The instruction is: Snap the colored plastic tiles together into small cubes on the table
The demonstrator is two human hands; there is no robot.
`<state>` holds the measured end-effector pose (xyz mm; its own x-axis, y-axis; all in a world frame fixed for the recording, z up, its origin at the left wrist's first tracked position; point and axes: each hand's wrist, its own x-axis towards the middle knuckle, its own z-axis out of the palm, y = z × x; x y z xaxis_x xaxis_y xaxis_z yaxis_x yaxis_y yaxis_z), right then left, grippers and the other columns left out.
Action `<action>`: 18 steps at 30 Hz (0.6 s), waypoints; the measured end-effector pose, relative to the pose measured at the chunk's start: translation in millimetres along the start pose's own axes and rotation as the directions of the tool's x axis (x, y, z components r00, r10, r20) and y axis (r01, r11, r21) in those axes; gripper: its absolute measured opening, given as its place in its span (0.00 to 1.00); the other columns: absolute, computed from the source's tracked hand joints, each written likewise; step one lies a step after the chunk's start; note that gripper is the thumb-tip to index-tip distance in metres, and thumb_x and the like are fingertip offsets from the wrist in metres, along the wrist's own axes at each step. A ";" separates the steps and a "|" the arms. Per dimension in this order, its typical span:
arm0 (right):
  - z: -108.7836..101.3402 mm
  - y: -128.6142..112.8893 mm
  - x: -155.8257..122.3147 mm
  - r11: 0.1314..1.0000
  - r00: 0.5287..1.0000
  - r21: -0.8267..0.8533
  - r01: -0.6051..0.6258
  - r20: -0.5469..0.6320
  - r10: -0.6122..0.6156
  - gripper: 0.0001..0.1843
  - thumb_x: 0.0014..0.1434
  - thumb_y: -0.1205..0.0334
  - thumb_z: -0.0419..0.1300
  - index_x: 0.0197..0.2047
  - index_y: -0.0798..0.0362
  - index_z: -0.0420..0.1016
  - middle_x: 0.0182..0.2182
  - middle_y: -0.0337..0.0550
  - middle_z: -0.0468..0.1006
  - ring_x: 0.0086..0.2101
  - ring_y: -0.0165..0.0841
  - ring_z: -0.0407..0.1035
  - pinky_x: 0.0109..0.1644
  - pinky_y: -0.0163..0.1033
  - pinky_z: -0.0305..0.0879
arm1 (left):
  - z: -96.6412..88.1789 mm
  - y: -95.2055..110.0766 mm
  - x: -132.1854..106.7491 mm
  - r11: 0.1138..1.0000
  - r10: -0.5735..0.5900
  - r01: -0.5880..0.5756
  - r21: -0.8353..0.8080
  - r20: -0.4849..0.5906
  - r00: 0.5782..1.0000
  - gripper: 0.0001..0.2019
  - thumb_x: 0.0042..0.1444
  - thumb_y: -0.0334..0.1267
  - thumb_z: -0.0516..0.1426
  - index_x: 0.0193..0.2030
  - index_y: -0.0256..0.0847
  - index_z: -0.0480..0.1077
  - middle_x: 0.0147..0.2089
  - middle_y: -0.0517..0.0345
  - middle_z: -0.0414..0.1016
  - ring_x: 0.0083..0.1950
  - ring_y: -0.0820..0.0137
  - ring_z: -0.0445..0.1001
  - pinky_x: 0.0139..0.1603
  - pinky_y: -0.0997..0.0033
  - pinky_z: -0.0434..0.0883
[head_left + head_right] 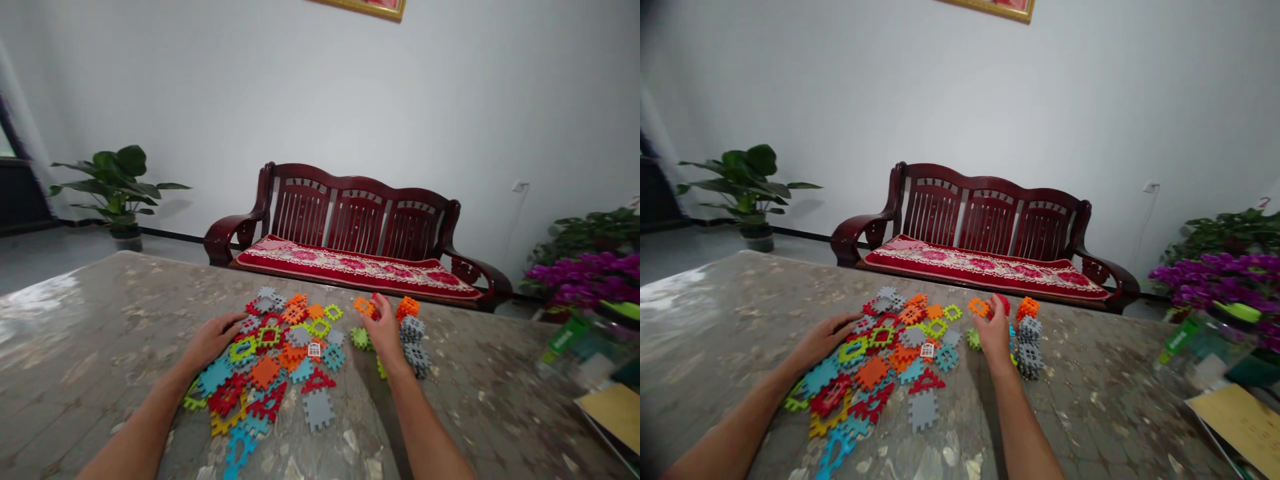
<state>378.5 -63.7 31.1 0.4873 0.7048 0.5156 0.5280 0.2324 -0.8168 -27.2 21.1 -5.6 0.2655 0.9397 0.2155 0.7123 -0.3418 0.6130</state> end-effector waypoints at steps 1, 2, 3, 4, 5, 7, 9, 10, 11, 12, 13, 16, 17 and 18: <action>-8.0 7.9 11.9 1.000 0.999 0.015 -0.020 -0.027 0.020 0.38 0.49 0.57 0.63 0.63 0.54 0.64 0.51 0.54 0.78 0.50 0.42 0.73 0.55 0.48 0.69 | 0.2 -0.9 0.3 1.000 0.000 0.000 0.000 0.002 1.000 0.25 0.57 0.53 0.50 0.55 0.47 0.76 0.57 0.56 0.79 0.57 0.58 0.75 0.62 0.61 0.67; -16.9 15.7 23.6 1.000 0.998 0.012 -0.026 -0.049 0.027 0.38 0.48 0.56 0.63 0.63 0.55 0.64 0.52 0.54 0.77 0.51 0.42 0.73 0.56 0.48 0.68 | 0.4 -1.9 0.7 1.000 0.003 -0.003 -0.001 0.005 1.000 0.25 0.57 0.53 0.50 0.55 0.47 0.76 0.57 0.56 0.79 0.57 0.58 0.75 0.62 0.61 0.67; -26.7 23.3 34.9 1.000 0.997 -0.012 -0.026 -0.067 0.026 0.39 0.48 0.56 0.63 0.63 0.55 0.64 0.53 0.55 0.77 0.52 0.43 0.72 0.58 0.49 0.66 | 0.7 -3.1 1.2 1.000 0.006 -0.006 -0.002 0.009 1.000 0.25 0.57 0.53 0.50 0.55 0.46 0.76 0.57 0.55 0.79 0.57 0.58 0.75 0.62 0.61 0.67; -37.2 30.8 45.5 0.999 0.996 -0.046 -0.027 -0.090 0.023 0.40 0.47 0.55 0.64 0.63 0.55 0.64 0.54 0.55 0.76 0.54 0.43 0.71 0.59 0.50 0.65 | 0.9 -4.3 1.7 1.000 0.010 -0.010 0.000 0.013 1.000 0.26 0.57 0.53 0.50 0.55 0.45 0.76 0.57 0.55 0.79 0.57 0.57 0.75 0.62 0.61 0.67; -48.3 38.1 55.4 0.996 0.995 -0.088 -0.033 -0.095 0.025 0.41 0.47 0.55 0.64 0.64 0.55 0.63 0.55 0.55 0.75 0.55 0.44 0.70 0.60 0.50 0.64 | 1.2 -5.4 2.2 1.000 0.014 -0.014 0.003 0.015 1.000 0.26 0.57 0.53 0.50 0.55 0.45 0.76 0.57 0.55 0.79 0.57 0.57 0.75 0.62 0.61 0.67; -70.8 52.4 72.2 0.978 0.991 -0.192 -0.084 -0.115 0.063 0.41 0.47 0.56 0.64 0.64 0.54 0.63 0.55 0.53 0.75 0.54 0.43 0.71 0.60 0.49 0.64 | 1.6 -7.3 3.0 1.000 0.017 -0.017 0.009 0.012 1.000 0.26 0.57 0.54 0.49 0.55 0.45 0.76 0.57 0.54 0.79 0.57 0.57 0.75 0.61 0.60 0.68; -91.0 65.9 84.9 0.969 0.987 -0.221 -0.114 -0.134 0.085 0.40 0.45 0.59 0.65 0.63 0.54 0.65 0.54 0.54 0.76 0.53 0.45 0.71 0.61 0.50 0.63 | 2.0 -8.5 3.6 1.000 0.013 -0.013 0.012 0.008 1.000 0.26 0.57 0.54 0.49 0.55 0.45 0.76 0.56 0.55 0.79 0.56 0.56 0.76 0.60 0.61 0.69; -99.4 72.3 89.8 0.964 0.986 -0.232 -0.127 -0.140 0.096 0.39 0.44 0.60 0.65 0.62 0.55 0.66 0.53 0.54 0.77 0.53 0.45 0.71 0.61 0.51 0.62 | 2.1 -8.9 3.7 1.000 0.011 -0.011 0.012 0.006 1.000 0.26 0.57 0.54 0.49 0.55 0.45 0.76 0.55 0.55 0.80 0.56 0.57 0.76 0.60 0.61 0.69; -106.4 78.3 93.9 0.961 0.984 -0.239 -0.138 -0.145 0.105 0.39 0.43 0.61 0.65 0.61 0.56 0.67 0.52 0.55 0.77 0.53 0.46 0.72 0.61 0.51 0.62 | 2.2 -9.2 3.8 1.000 0.008 -0.008 0.012 0.005 1.000 0.26 0.57 0.54 0.49 0.55 0.45 0.76 0.54 0.55 0.80 0.55 0.57 0.77 0.59 0.61 0.70; -111.8 84.0 97.3 0.958 0.982 -0.245 -0.149 -0.150 0.114 0.39 0.42 0.62 0.66 0.60 0.56 0.68 0.51 0.56 0.78 0.52 0.47 0.72 0.61 0.52 0.61 | 2.3 -9.6 3.8 1.000 0.006 -0.006 0.013 0.004 1.000 0.26 0.57 0.54 0.49 0.54 0.45 0.76 0.54 0.55 0.81 0.54 0.57 0.77 0.58 0.61 0.71; -115.7 89.4 100.2 0.955 0.980 -0.250 -0.158 -0.156 0.121 0.38 0.42 0.63 0.66 0.59 0.57 0.69 0.50 0.56 0.78 0.52 0.47 0.72 0.61 0.52 0.61 | 2.3 -10.0 3.8 1.000 0.005 -0.005 0.014 0.002 1.000 0.26 0.57 0.54 0.50 0.54 0.45 0.76 0.54 0.55 0.81 0.54 0.57 0.77 0.58 0.62 0.71; -119.8 102.7 107.0 0.954 0.977 -0.252 -0.161 -0.175 0.119 0.37 0.42 0.63 0.66 0.58 0.57 0.70 0.49 0.56 0.79 0.50 0.45 0.73 0.59 0.50 0.63 | 2.3 -11.6 3.7 1.000 0.013 -0.013 0.025 0.000 1.000 0.26 0.57 0.55 0.50 0.54 0.46 0.76 0.55 0.55 0.80 0.55 0.57 0.77 0.58 0.62 0.71; -119.4 106.2 108.9 0.957 0.977 -0.249 -0.151 -0.186 0.106 0.36 0.42 0.63 0.67 0.58 0.57 0.70 0.48 0.56 0.79 0.49 0.45 0.73 0.58 0.49 0.64 | 2.3 -12.3 3.8 0.999 0.017 -0.017 0.031 0.004 1.000 0.26 0.57 0.55 0.50 0.54 0.46 0.76 0.55 0.55 0.80 0.55 0.57 0.76 0.58 0.63 0.70; -118.5 109.2 110.6 0.959 0.976 -0.247 -0.140 -0.195 0.092 0.36 0.42 0.62 0.67 0.57 0.57 0.70 0.48 0.54 0.80 0.49 0.44 0.74 0.57 0.48 0.65 | 2.3 -13.0 3.9 0.999 0.021 -0.021 0.036 0.006 1.000 0.26 0.57 0.55 0.49 0.55 0.46 0.76 0.56 0.55 0.79 0.56 0.57 0.76 0.58 0.63 0.71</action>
<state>572.6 -39.8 29.7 0.6603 0.5787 0.4786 0.6098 -0.0411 -0.7915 -33.9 29.2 -14.4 0.2839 0.9324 0.2237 0.7298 -0.3615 0.5803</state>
